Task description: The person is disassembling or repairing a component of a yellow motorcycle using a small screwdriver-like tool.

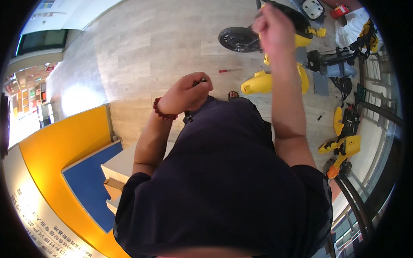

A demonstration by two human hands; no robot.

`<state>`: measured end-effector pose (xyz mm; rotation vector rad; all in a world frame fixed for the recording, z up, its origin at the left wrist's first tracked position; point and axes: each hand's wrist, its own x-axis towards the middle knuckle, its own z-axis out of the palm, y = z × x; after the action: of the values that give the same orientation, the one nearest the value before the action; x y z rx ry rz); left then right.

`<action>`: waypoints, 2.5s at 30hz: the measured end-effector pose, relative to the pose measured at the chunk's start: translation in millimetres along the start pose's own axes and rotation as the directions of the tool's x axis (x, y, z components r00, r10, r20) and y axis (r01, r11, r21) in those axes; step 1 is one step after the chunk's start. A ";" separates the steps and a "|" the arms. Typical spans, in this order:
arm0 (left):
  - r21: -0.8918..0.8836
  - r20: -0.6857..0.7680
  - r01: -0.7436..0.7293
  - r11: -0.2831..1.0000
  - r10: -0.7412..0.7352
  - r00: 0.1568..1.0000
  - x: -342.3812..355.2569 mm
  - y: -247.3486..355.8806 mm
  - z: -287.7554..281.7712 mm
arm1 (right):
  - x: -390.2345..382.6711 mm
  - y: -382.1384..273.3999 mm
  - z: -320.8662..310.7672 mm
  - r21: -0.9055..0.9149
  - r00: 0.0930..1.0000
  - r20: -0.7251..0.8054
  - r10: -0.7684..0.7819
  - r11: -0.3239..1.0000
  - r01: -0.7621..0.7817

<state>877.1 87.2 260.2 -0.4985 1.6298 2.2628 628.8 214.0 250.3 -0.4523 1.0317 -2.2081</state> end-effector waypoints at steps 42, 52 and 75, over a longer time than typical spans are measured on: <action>0.170 -0.118 -0.383 0.908 0.404 0.907 183.1 193.6 -378.8 | 335.0 143.6 139.4 -0.586 0.990 0.049 0.133 0.806 -0.079; 0.399 0.061 -0.375 0.837 0.384 0.922 265.6 278.3 -395.9 | 411.4 97.1 120.8 -0.609 0.997 -0.015 0.069 0.791 -0.064; 0.561 0.463 -0.504 0.657 0.255 0.849 351.2 341.5 -439.5 | 450.9 96.3 143.2 -0.818 0.952 -0.198 -0.233 0.575 -0.029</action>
<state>457.2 -419.5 261.8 0.4588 2.3184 1.6436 418.1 -219.3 281.5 -0.5972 2.2644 -1.7771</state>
